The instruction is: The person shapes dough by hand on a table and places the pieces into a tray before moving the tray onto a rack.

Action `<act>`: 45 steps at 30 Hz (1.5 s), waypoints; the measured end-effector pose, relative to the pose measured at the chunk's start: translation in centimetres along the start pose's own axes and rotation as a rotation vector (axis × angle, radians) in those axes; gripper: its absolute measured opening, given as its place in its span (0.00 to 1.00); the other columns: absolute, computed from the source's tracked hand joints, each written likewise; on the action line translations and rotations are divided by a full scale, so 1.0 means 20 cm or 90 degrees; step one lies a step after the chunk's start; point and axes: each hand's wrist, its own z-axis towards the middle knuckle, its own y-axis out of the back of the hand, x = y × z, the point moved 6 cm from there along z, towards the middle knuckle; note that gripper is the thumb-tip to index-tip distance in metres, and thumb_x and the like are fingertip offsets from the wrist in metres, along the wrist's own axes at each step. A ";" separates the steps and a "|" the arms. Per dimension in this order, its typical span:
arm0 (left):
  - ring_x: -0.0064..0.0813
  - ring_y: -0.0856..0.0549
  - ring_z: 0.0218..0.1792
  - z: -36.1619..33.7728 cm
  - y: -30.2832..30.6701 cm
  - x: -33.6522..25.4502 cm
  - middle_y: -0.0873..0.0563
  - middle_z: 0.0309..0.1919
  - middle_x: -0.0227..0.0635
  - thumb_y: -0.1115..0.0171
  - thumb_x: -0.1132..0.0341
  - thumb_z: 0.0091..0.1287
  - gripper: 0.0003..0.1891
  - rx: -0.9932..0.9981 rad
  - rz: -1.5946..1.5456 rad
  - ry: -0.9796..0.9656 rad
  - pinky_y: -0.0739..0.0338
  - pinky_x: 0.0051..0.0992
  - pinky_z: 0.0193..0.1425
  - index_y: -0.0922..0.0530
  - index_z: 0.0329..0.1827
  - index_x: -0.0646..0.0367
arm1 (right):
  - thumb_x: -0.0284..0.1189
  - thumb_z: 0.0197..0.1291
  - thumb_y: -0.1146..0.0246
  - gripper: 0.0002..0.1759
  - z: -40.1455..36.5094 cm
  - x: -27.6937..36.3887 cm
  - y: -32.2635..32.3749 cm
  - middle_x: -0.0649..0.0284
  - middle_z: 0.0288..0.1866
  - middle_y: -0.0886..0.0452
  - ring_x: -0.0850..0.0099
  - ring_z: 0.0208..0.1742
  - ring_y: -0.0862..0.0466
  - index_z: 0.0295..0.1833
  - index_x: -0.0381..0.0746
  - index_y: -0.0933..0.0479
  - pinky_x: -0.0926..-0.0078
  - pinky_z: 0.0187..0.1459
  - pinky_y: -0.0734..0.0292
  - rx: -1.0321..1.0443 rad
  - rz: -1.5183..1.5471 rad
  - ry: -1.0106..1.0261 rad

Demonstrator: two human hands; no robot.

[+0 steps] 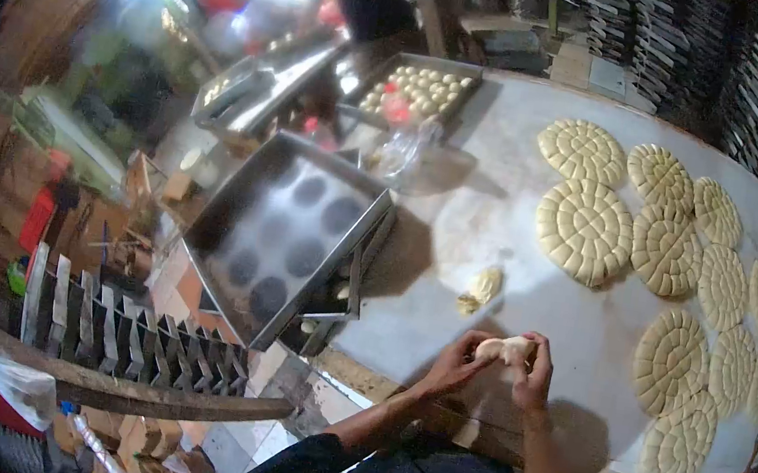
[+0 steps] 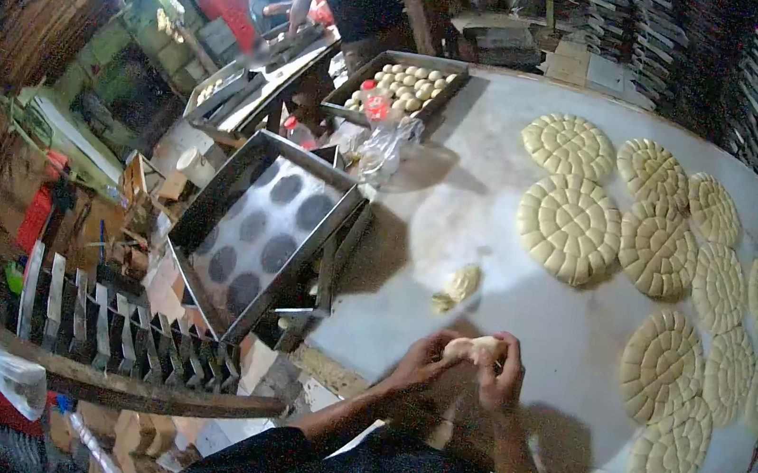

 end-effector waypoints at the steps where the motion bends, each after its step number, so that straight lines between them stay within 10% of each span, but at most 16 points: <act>1: 0.21 0.21 0.47 -0.04 0.05 -0.01 0.19 0.50 0.36 0.36 0.56 0.70 0.23 0.008 0.019 -0.030 0.23 0.24 0.49 0.29 0.62 0.60 | 0.28 0.68 0.40 0.16 0.01 -0.06 0.01 0.62 0.43 0.23 0.75 0.42 0.21 0.57 0.35 0.33 0.75 0.44 0.21 0.002 0.050 -0.026; 6: 0.19 0.24 0.45 -0.18 0.07 -0.06 0.20 0.47 0.30 0.37 0.62 0.71 0.13 0.130 0.034 0.030 0.27 0.21 0.50 0.29 0.50 0.58 | 0.22 0.66 0.40 0.16 -0.13 -0.40 -0.07 0.60 0.44 0.22 0.73 0.44 0.19 0.57 0.34 0.32 0.73 0.46 0.18 0.194 0.236 -0.161; 13: 0.31 0.20 0.39 -0.32 0.40 0.14 0.19 0.38 0.41 0.36 0.58 0.68 0.20 0.017 0.334 0.065 0.24 0.32 0.45 0.34 0.52 0.61 | 0.38 0.70 0.42 0.21 -0.14 -0.69 0.42 0.64 0.42 0.24 0.72 0.43 0.23 0.60 0.36 0.34 0.70 0.48 0.24 -0.294 0.290 -0.156; 15: 0.44 0.16 0.38 -0.42 0.52 0.06 0.16 0.38 0.47 0.34 0.54 0.66 0.26 -0.209 0.420 0.019 0.21 0.38 0.44 0.34 0.55 0.62 | 0.39 0.71 0.44 0.20 -0.24 -0.58 0.49 0.63 0.41 0.25 0.69 0.44 0.24 0.58 0.36 0.34 0.66 0.50 0.27 -0.390 0.224 -0.127; 17: 0.53 0.17 0.47 -0.51 0.57 0.08 0.17 0.48 0.50 0.32 0.51 0.62 0.32 -0.209 0.462 0.211 0.22 0.44 0.51 0.34 0.62 0.60 | 0.40 0.72 0.46 0.18 -0.37 -0.47 0.57 0.62 0.39 0.26 0.67 0.43 0.25 0.54 0.36 0.33 0.63 0.50 0.29 -0.466 0.159 -0.069; 20: 0.50 0.28 0.60 -0.58 0.55 0.19 0.26 0.60 0.51 0.30 0.46 0.57 0.42 0.031 0.672 0.063 0.35 0.46 0.63 0.37 0.72 0.54 | 0.31 0.58 0.46 0.10 -0.59 -0.44 0.40 0.52 0.34 0.27 0.53 0.38 0.27 0.42 0.36 0.29 0.52 0.40 0.33 0.187 -0.464 0.096; 23: 0.50 0.29 0.57 -0.37 0.66 0.15 0.27 0.58 0.51 0.29 0.46 0.56 0.40 -0.044 0.945 0.010 0.36 0.44 0.62 0.32 0.69 0.55 | 0.32 0.52 0.43 0.09 -0.48 -0.27 0.47 0.52 0.35 0.26 0.51 0.38 0.27 0.37 0.39 0.29 0.49 0.39 0.33 0.183 -0.683 0.275; 27: 0.53 0.30 0.55 0.00 0.54 0.14 0.27 0.53 0.49 0.28 0.45 0.54 0.28 -0.206 0.753 -0.195 0.33 0.46 0.59 0.23 0.49 0.55 | 0.38 0.52 0.40 0.13 -0.07 -0.03 0.37 0.53 0.39 0.25 0.50 0.41 0.24 0.37 0.39 0.25 0.47 0.43 0.31 -0.008 -0.690 0.131; 29: 0.51 0.31 0.63 0.03 0.26 -0.09 0.24 0.57 0.49 0.37 0.47 0.63 0.27 -0.086 0.628 0.061 0.41 0.46 0.72 0.25 0.53 0.61 | 0.36 0.53 0.40 0.11 -0.13 -0.29 0.18 0.52 0.39 0.24 0.49 0.42 0.24 0.37 0.39 0.25 0.47 0.46 0.29 0.025 -0.590 0.095; 33: 0.49 0.38 0.72 -0.26 0.13 0.12 0.30 0.68 0.50 0.41 0.52 0.68 0.26 -0.122 0.441 -0.180 0.47 0.42 0.77 0.28 0.62 0.61 | 0.31 0.51 0.40 0.07 -0.45 -0.38 0.00 0.53 0.32 0.25 0.50 0.41 0.23 0.32 0.38 0.26 0.48 0.45 0.26 0.196 -0.551 0.307; 38: 0.51 0.25 0.60 -0.36 0.43 0.24 0.20 0.51 0.48 0.34 0.62 0.59 0.26 0.104 1.003 -0.247 0.38 0.47 0.72 0.28 0.60 0.61 | 0.30 0.49 0.40 0.07 -0.32 -0.44 0.35 0.54 0.29 0.25 0.50 0.43 0.21 0.30 0.38 0.26 0.49 0.41 0.27 0.213 -0.594 0.285; 40: 0.49 0.23 0.56 -0.10 0.55 0.09 0.19 0.46 0.45 0.35 0.63 0.58 0.19 -0.070 0.895 -0.275 0.33 0.45 0.65 0.25 0.51 0.59 | 0.31 0.50 0.39 0.07 -0.03 -0.18 0.39 0.55 0.30 0.25 0.50 0.44 0.21 0.30 0.39 0.27 0.51 0.37 0.27 -0.041 -0.717 0.279; 45: 0.49 0.24 0.49 0.11 0.36 0.01 0.19 0.45 0.42 0.38 0.62 0.62 0.10 -0.211 0.525 -0.214 0.30 0.43 0.57 0.22 0.44 0.55 | 0.32 0.55 0.39 0.08 -0.05 -0.19 0.10 0.57 0.32 0.23 0.55 0.42 0.19 0.30 0.40 0.27 0.52 0.35 0.25 -0.002 -0.675 0.236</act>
